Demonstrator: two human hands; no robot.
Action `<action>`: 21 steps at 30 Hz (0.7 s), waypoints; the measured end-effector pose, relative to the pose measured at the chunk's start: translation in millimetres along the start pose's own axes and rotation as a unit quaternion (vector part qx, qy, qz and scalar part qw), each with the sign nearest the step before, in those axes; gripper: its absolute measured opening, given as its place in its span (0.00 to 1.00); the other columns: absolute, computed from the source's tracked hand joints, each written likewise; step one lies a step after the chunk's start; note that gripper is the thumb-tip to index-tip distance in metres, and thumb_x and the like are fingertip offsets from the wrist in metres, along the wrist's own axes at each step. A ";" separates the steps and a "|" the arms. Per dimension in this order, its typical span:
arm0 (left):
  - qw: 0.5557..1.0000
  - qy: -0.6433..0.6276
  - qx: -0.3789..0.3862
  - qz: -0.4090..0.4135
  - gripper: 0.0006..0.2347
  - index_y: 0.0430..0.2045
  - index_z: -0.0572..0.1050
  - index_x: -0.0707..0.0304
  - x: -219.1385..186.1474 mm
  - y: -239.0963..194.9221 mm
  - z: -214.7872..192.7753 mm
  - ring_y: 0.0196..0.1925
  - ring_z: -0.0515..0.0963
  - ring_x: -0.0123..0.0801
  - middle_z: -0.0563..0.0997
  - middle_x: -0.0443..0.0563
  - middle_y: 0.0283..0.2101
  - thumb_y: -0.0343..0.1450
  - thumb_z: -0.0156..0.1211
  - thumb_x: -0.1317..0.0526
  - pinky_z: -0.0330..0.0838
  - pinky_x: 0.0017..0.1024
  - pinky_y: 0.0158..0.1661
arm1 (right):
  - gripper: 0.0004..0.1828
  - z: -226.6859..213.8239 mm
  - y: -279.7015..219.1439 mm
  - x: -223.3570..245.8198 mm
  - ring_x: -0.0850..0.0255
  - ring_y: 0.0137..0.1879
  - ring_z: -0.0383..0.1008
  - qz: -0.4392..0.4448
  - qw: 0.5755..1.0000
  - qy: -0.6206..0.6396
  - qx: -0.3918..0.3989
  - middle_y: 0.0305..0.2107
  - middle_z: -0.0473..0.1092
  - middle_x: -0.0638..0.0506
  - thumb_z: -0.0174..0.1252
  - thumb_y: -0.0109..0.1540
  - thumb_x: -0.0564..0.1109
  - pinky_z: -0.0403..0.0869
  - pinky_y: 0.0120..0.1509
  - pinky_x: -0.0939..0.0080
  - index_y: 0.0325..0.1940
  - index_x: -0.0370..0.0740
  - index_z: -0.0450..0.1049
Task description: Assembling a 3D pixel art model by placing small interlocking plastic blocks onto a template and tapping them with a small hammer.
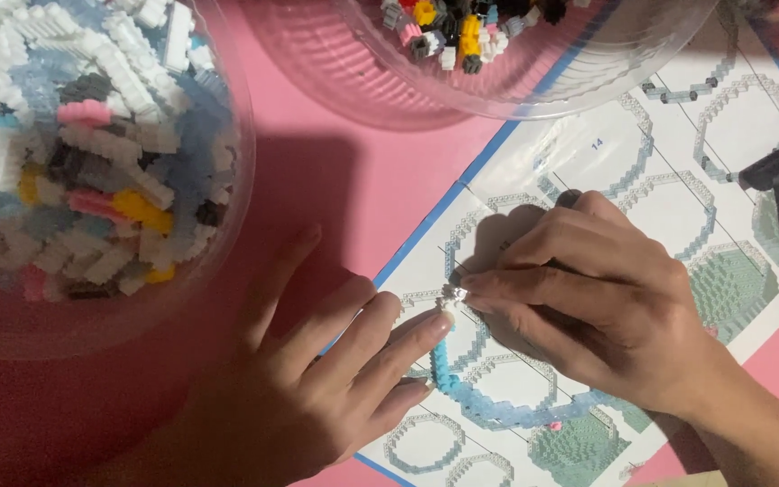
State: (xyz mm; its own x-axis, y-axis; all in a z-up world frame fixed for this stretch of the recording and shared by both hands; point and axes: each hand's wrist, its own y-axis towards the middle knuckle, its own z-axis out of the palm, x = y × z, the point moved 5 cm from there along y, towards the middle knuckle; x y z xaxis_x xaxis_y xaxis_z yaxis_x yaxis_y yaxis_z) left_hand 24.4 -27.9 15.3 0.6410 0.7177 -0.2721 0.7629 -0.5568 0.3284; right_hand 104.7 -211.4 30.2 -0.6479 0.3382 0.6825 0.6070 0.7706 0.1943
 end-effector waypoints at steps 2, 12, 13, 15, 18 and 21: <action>1.000 0.005 -0.006 0.002 0.11 0.47 0.87 0.47 0.1 -0.3 0.2 0.44 0.79 0.34 0.80 0.45 0.38 0.79 0.68 0.47 0.71 0.57 0.62 | 0.08 -0.2 -1.3 -0.2 0.57 0.42 0.78 -0.001 1.000 -0.015 0.005 0.41 0.80 0.46 0.62 0.65 0.39 0.66 0.48 0.56 0.45 0.33 0.81; 1.000 0.006 0.011 0.006 0.11 0.49 0.86 0.48 0.7 1.8 -0.7 0.44 0.78 0.33 0.78 0.43 0.37 0.78 0.69 0.48 0.70 0.55 0.63 | 0.06 0.8 2.3 5.4 0.57 0.36 0.75 -0.008 0.999 -0.036 0.000 0.33 0.74 0.44 0.67 0.64 0.38 0.66 0.43 0.57 0.42 0.30 0.82; 1.000 0.006 0.010 0.009 0.10 0.48 0.87 0.48 0.8 2.1 -1.2 0.44 0.77 0.33 0.78 0.43 0.36 0.78 0.69 0.50 0.69 0.56 0.64 | 0.06 1.2 2.0 6.4 0.55 0.37 0.76 -0.019 0.999 -0.043 0.002 0.34 0.74 0.43 0.66 0.64 0.37 0.69 0.43 0.55 0.42 0.29 0.81; 1.000 0.006 0.009 0.013 0.09 0.47 0.87 0.49 0.8 2.0 -1.7 0.43 0.77 0.34 0.78 0.44 0.35 0.78 0.69 0.51 0.68 0.57 0.65 | 0.07 1.9 0.3 6.8 0.53 0.38 0.76 -0.030 0.998 -0.050 0.004 0.35 0.75 0.41 0.66 0.64 0.37 0.72 0.43 0.54 0.41 0.27 0.81; 1.000 0.012 0.018 0.011 0.12 0.50 0.87 0.47 0.0 1.4 -0.6 0.45 0.77 0.35 0.79 0.44 0.38 0.77 0.69 0.48 0.69 0.56 0.62 | 0.11 2.2 -3.3 7.0 0.53 0.39 0.77 -0.038 0.997 -0.068 0.001 0.36 0.74 0.40 0.71 0.63 0.38 0.72 0.39 0.56 0.46 0.27 0.81; 1.000 0.015 0.012 0.005 0.11 0.50 0.85 0.48 1.1 1.4 -2.8 0.44 0.77 0.35 0.78 0.43 0.38 0.78 0.67 0.50 0.70 0.56 0.62 | 0.09 2.7 -5.0 10.2 0.53 0.37 0.75 -0.051 0.993 -0.106 0.005 0.37 0.74 0.42 0.66 0.66 0.39 0.68 0.38 0.54 0.47 0.30 0.80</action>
State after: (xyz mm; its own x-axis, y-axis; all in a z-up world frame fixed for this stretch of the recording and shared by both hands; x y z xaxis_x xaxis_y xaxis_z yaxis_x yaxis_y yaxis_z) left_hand 25.9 -26.8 18.0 0.6459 0.7241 -0.2418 0.7587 -0.5738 0.3084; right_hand 93.8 -210.3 34.2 -0.7888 0.3632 0.4959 0.5291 0.8118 0.2471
